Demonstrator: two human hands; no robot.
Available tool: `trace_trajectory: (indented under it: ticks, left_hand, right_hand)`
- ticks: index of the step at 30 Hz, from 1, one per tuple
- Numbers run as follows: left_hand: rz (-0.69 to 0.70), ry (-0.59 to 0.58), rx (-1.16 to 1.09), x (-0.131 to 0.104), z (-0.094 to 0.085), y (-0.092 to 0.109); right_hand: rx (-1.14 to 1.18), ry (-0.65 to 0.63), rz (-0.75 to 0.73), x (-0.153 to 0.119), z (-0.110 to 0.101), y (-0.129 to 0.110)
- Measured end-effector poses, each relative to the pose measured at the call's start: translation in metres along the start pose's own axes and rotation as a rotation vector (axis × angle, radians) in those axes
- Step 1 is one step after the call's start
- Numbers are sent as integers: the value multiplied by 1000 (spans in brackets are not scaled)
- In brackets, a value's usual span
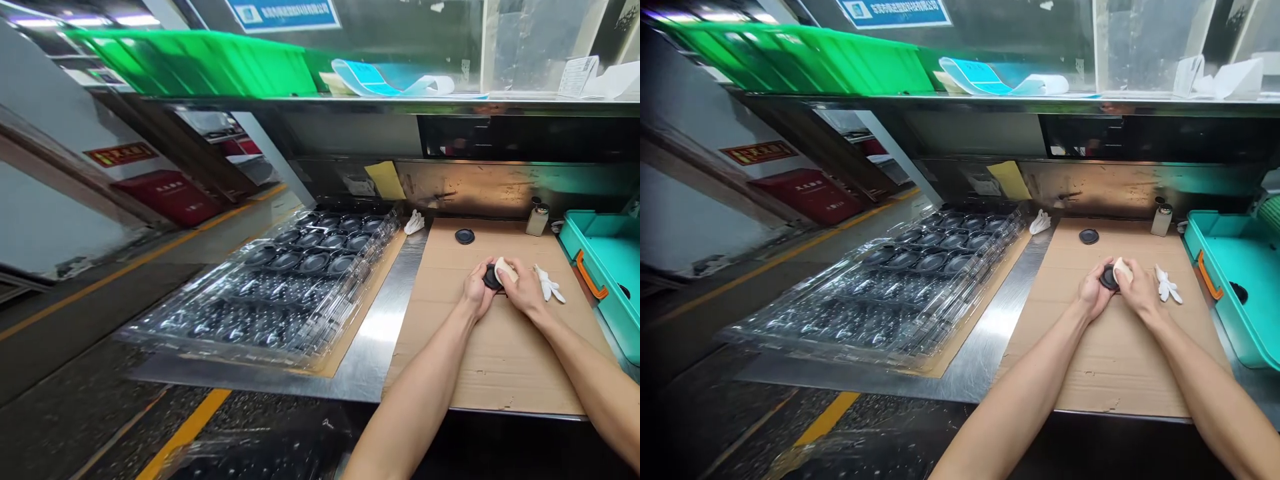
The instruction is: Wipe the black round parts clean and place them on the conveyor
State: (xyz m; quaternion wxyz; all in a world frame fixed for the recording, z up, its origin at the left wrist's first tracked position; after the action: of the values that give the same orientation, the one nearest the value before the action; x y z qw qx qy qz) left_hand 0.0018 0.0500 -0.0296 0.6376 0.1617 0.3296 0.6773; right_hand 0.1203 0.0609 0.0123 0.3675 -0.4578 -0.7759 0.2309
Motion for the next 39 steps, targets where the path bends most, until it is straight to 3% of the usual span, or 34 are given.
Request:
trace_trajectory:
  ticks: [3,7,9,13,16,19,21,25,29,32,37,39]
  left_hand:
    - [23,-18,26,1,1,0]
    - [54,-47,85,-1,4,-1]
    - [82,-49,100,-2,4,0]
    - [67,-82,103,-3,3,0]
    - [25,-82,101,-3,2,0]
    - [11,-62,85,-3,1,0]
    - [7,-48,69,-3,0,1]
    - [-26,-27,74,-3,-1,0]
    - [5,-30,56,-2,-1,2]
    - [-30,-12,64,-2,-1,-1]
    - [-15,-15,61,-1,-2,-1]
    - [-13,12,72,1,-5,5]
  right_hand:
    - [152,-100,-18,3,0,3]
    - [351,-109,36,7,-1,4]
    - [430,-202,54,8,1,3]
    - [320,-370,51,7,-5,7]
    - [28,-173,-12,4,-13,10]
    - [-174,-22,-85,-1,-7,3]
    - [-226,-28,-121,-2,2,-2]
    - [-323,63,-48,0,7,-3]
    - [-318,8,-94,-2,13,-7]
    - [-343,43,-16,-3,12,-6]
    - [-313,-33,-55,-4,13,-6]
    - [-320,6,7,-2,7,0]
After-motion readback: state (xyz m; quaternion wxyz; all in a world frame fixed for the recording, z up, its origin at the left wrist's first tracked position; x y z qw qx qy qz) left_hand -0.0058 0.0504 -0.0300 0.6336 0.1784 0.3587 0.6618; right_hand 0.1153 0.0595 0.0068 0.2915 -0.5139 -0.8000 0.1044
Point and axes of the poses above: each hand's wrist, its own x-axis towards the middle knuckle, its own z-axis out of the palm, y = z × x, the point moved 4 cm from there along x, towards the middle knuckle, and after that the axes turned 10 degrees about x, right-handed, at the moved point
